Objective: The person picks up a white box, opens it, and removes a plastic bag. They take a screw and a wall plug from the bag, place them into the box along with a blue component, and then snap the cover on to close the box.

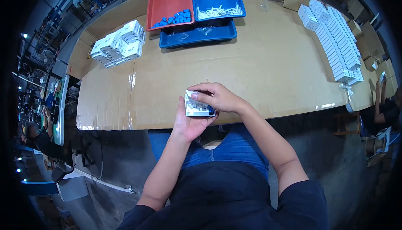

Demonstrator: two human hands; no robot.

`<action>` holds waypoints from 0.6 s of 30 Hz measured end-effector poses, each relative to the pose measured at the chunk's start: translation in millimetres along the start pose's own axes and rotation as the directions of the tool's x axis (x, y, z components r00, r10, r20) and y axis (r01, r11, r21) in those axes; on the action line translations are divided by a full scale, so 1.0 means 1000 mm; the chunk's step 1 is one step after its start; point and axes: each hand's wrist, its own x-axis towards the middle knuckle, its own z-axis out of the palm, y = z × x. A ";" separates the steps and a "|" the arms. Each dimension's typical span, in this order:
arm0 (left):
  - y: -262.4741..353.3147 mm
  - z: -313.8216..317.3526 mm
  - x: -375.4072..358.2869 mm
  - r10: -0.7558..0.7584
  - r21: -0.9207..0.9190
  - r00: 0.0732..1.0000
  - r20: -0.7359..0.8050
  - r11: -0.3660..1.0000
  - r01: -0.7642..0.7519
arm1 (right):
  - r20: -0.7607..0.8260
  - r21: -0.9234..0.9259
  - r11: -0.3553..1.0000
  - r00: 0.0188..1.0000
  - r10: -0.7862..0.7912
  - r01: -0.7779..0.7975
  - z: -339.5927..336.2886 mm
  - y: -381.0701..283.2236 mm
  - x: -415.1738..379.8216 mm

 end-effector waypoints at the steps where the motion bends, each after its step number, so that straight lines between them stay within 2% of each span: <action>1: 0.000 -0.005 0.002 -0.007 0.009 1.000 0.015 1.000 0.007 | 0.048 0.051 0.996 0.996 0.070 -0.073 0.001 0.001 -0.002; 4: 0.000 -0.024 0.008 -0.048 0.025 0.996 0.072 0.999 0.046 | 0.084 0.109 0.980 0.984 0.160 -0.168 -0.002 0.000 -0.003; 5: 0.002 -0.029 0.011 -0.075 0.032 0.990 0.121 0.997 0.071 | 0.081 0.111 0.980 0.984 0.159 -0.167 -0.003 0.001 -0.003; 7: 0.003 -0.022 0.010 -0.080 -0.005 0.990 0.119 0.997 0.081 | 0.066 0.074 0.987 0.988 0.140 -0.145 -0.002 0.006 -0.003; 9: 0.001 -0.017 0.012 -0.037 0.032 0.999 0.026 0.999 0.036 | 0.071 0.073 0.989 0.989 0.127 -0.132 -0.002 0.012 -0.003; 12: 0.002 -0.017 0.016 -0.024 0.014 0.999 -0.028 1.000 0.024 | 0.120 0.017 0.992 0.985 0.123 -0.126 -0.009 0.014 -0.001; 14: 0.003 -0.021 0.018 -0.032 -0.005 0.999 -0.013 0.999 0.032 | 0.165 -0.029 0.991 0.977 0.137 -0.134 -0.010 0.014 0.002; 18: 0.005 -0.018 0.018 -0.031 -0.059 0.999 -0.033 0.998 0.029 | 0.125 -0.086 0.985 0.979 0.159 -0.149 -0.004 0.013 0.010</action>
